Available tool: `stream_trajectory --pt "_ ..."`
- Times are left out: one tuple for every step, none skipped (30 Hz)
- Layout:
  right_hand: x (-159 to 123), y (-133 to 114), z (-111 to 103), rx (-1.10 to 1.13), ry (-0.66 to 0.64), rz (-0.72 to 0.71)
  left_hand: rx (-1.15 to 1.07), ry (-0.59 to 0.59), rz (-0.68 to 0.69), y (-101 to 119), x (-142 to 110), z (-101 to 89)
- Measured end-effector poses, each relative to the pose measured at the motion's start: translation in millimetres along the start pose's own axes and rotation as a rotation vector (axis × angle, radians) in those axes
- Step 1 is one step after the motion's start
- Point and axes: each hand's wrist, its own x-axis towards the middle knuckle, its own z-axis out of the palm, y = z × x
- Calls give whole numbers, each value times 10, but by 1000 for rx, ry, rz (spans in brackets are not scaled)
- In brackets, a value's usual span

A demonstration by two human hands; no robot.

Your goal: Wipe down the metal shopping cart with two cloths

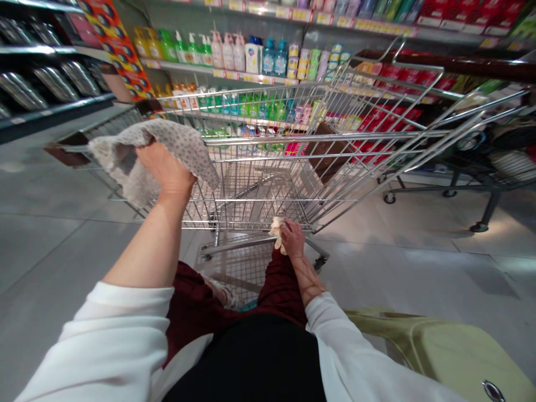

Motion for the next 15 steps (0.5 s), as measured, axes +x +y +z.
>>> stream_trajectory --pt "-45 -12 32 8 -9 -4 22 24 7 -5 6 0" --pt "-71 -18 47 16 -19 -7 52 51 22 -13 12 1" --pt "-77 -16 44 24 -26 -9 76 70 39 -25 17 4" --pt "-65 -5 21 30 -34 -11 86 71 50 -37 20 8" --pt "-37 13 -21 35 -30 -11 93 70 55 -49 20 12" --pt "5 38 -81 35 -4 -3 103 72 55 -60 18 16" --pt "57 70 -156 32 50 13 116 86 50 -67 16 22" --pt "118 106 -241 25 130 32 128 106 43 -71 12 27" --pt "184 147 -330 16 226 53 139 125 38 -71 9 33" --pt "250 190 -416 8 323 71 146 131 36 -66 6 37" --pt "311 231 -491 1 405 86 147 130 33 -57 3 39" --pt "361 269 -548 -6 460 97 145 135 33 -43 -1 38" --pt "397 300 -583 -15 488 103 141 137 39 -23 -7 33" --pt "412 321 -592 -25 490 107 132 138 50 0 -14 25" --pt "406 331 -576 -37 469 108 115 151 54 27 -22 14"
